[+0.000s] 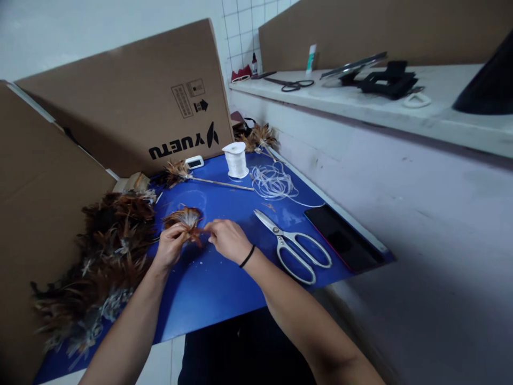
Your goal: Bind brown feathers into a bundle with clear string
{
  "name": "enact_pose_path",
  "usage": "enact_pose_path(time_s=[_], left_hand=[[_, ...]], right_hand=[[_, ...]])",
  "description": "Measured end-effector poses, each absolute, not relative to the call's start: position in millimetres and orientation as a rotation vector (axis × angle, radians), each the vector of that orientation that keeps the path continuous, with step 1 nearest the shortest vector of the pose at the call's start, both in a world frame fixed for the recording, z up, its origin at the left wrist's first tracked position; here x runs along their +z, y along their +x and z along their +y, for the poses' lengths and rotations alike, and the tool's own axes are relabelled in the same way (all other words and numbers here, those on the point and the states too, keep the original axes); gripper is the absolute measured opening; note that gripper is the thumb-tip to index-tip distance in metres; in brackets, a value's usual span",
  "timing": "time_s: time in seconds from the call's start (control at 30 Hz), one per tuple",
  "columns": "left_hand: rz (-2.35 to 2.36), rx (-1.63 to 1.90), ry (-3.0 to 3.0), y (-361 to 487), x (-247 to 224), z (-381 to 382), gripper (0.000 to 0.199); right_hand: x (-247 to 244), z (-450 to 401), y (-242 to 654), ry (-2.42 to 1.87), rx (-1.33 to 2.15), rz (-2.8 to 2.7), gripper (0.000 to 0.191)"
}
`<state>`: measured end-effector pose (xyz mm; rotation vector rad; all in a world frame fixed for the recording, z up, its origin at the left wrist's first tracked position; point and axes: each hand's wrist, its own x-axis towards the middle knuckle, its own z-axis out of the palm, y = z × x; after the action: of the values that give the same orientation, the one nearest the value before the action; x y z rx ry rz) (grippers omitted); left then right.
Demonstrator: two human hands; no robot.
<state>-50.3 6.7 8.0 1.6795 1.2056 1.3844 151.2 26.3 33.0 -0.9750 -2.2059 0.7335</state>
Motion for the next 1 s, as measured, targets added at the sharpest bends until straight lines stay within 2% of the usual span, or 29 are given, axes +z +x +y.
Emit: enact_pose_path(time_s=[0.23,0.53,0.8,1.0], left_hand=[[1.192,1.396,1.662,-50.5,3.7,9.1,0.023],[1.062,1.432,1.346,-48.9,1.9,12.1,0.022],[1.055,1.433,1.287,-43.5,2.6,12.2,0.024],[1.085,1.431,1.263,-37.8,3.2,10.6,0.027]], right_hand=[[23.3,-3.6,175.1,-1.012,0.6,-2.274,0.016],[27.9,-23.6,243.9,-1.051,0.314,-2.141,0.022],[37.1,42.8,342.4,-1.752,-0.064,-2.011,0.018],[35.7,98.3,349.1,-1.77,0.151,-2.223,0.018]])
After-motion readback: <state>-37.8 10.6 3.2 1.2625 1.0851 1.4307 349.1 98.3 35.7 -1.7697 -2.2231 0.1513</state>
